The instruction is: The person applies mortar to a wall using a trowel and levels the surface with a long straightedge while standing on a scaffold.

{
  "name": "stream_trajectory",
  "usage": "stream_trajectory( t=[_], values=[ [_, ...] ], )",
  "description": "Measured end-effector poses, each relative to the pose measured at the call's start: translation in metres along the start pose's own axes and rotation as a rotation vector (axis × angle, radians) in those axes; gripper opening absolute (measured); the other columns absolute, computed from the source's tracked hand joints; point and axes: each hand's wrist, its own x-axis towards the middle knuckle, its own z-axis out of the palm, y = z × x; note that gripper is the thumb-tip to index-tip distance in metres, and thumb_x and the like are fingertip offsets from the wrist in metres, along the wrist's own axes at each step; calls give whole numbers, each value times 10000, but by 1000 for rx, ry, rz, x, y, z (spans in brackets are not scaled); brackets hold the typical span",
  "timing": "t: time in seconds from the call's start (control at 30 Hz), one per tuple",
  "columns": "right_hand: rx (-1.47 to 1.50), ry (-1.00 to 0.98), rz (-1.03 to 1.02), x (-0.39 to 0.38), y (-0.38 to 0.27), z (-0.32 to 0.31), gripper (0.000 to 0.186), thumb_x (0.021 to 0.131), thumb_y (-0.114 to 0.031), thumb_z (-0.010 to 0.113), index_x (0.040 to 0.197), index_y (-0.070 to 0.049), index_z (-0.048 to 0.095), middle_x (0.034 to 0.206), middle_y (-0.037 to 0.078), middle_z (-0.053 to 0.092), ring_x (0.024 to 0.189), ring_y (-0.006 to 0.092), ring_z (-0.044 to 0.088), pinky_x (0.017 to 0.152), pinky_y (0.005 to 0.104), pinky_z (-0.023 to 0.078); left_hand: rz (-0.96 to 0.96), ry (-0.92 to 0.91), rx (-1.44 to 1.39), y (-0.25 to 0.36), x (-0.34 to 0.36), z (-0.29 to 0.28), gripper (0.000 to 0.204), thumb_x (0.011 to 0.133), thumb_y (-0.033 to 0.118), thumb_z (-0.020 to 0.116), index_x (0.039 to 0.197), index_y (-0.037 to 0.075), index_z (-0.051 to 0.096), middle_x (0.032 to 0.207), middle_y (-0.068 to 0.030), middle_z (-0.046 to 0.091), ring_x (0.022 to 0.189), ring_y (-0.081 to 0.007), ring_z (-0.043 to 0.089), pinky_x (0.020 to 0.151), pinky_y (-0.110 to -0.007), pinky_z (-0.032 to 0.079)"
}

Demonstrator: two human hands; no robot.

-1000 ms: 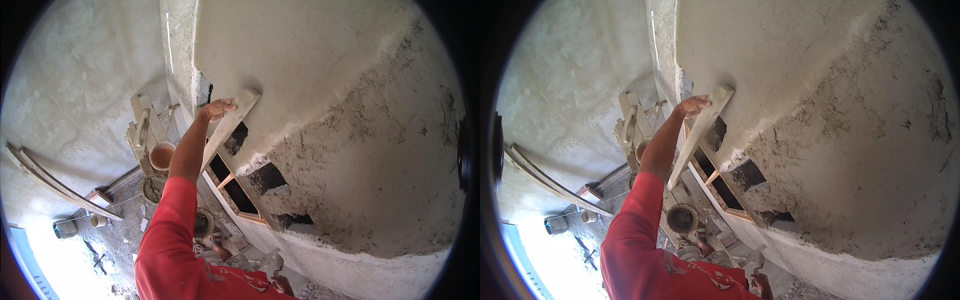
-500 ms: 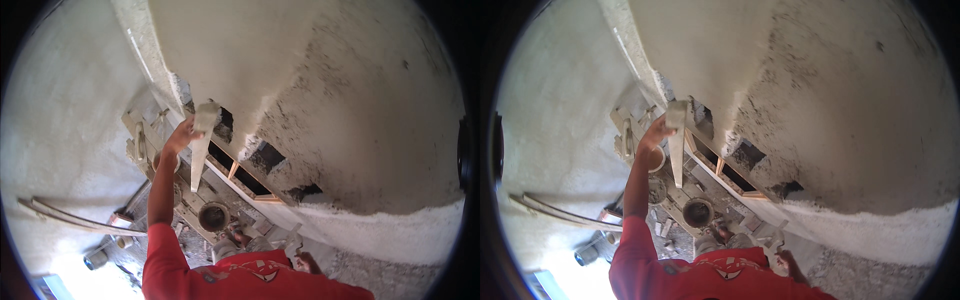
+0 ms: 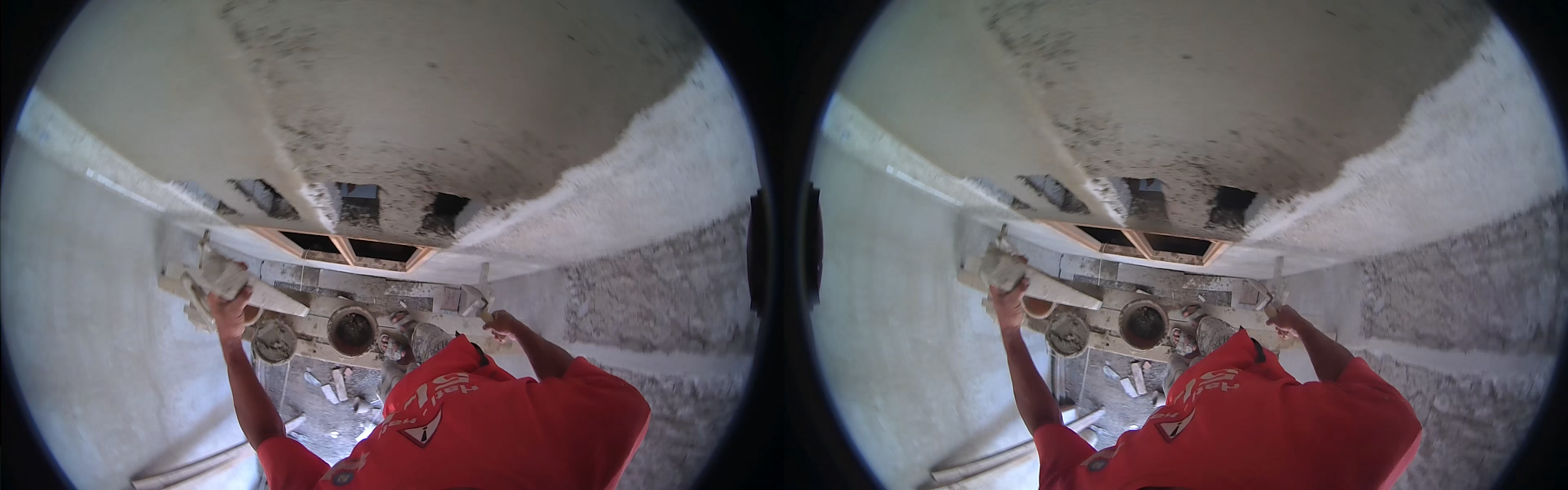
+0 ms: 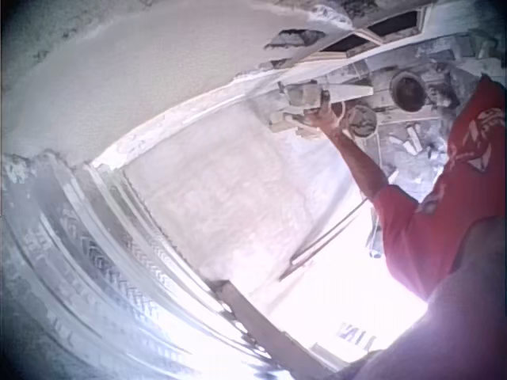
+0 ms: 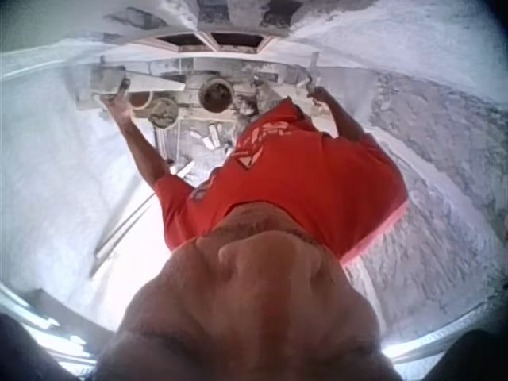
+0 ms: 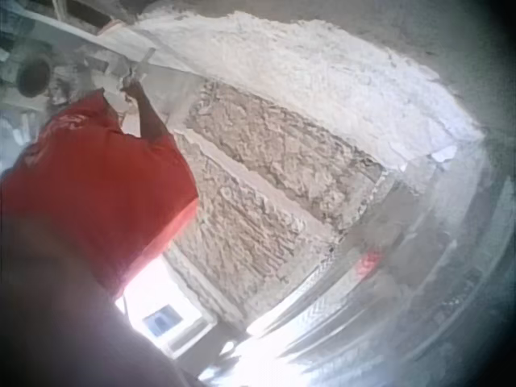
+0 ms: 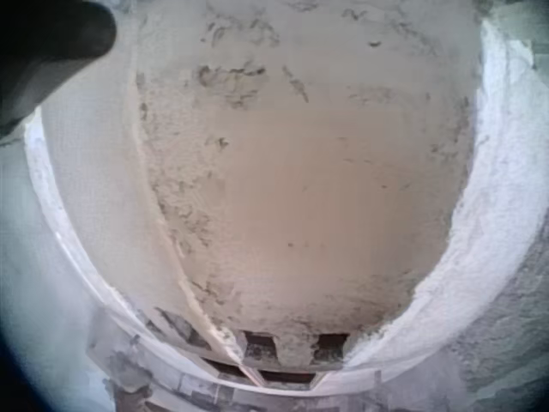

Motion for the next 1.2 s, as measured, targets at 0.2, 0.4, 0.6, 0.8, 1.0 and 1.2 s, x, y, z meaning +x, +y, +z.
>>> stream_trajectory(
  t=[0.2, 0.4, 0.6, 0.8, 1.0, 1.2],
  values=[
    [137, 111, 82, -1, 81, -11, 208, 823, -102, 722, 889, 34, 579, 599, 100, 530, 450, 196, 533, 358, 361, 397, 172, -96, -11, 93, -9, 56, 616, 733, 149, 801, 1249, -63, 540, 1120, -148, 643, 1070, -261, 597, 999, -398, 438],
    [416, 176, 207, -10, 167, -22, 186, 802, -62, 725, 790, 34, 566, 573, 129, 503, 462, 241, 532, 399, 412, 429, 258, -152, -94, 174, -39, 168, 834, 747, 236, 817, 1388, -59, 371, 1219, -222, 584, 1138, -355, 579, 1045, -509, 424],
    [673, 266, 254, -38, 235, -11, 188, 807, -78, 713, 853, 47, 581, 581, 125, 516, 484, 232, 549, 400, 411, 426, 288, -347, -146, 226, -55, 285, 789, 779, 267, 789, 1380, -54, 392, 1243, -256, 574, 1149, -395, 576, 1033, -531, 444],
    [827, 352, 334, -79, 309, 40, 218, 793, -101, 729, 804, 69, 594, 593, 140, 542, 525, 261, 606, 393, 413, 439, 119, -629, -318, 219, -85, 421, 767, 833, 258, 736, 1409, -64, 344, 1271, -290, 551, 1168, -441, 558, 1045, -554, 427],
    [1067, 428, 425, -123, 346, 105, 233, 833, -143, 698, 786, 68, 610, 607, 140, 596, 475, 238, 584, 407, 411, 443, 49, -900, -458, 172, -141, 584, 316, 841, 79, 696, 1114, -71, 649, 1091, -167, 678, 1014, -212, 643, 942, -338, 486],
    [1080, 450, 477, -152, 366, 143, 239, 830, -171, 711, 729, 27, 623, 611, 118, 605, 509, 225, 595, 457, 402, 453, -173, -1123, -702, 104, -242, 735, 467, 770, -22, 749, 1192, -1, 552, 1087, -42, 612, 980, -152, 597, 897, -301, 485]
  ],
)
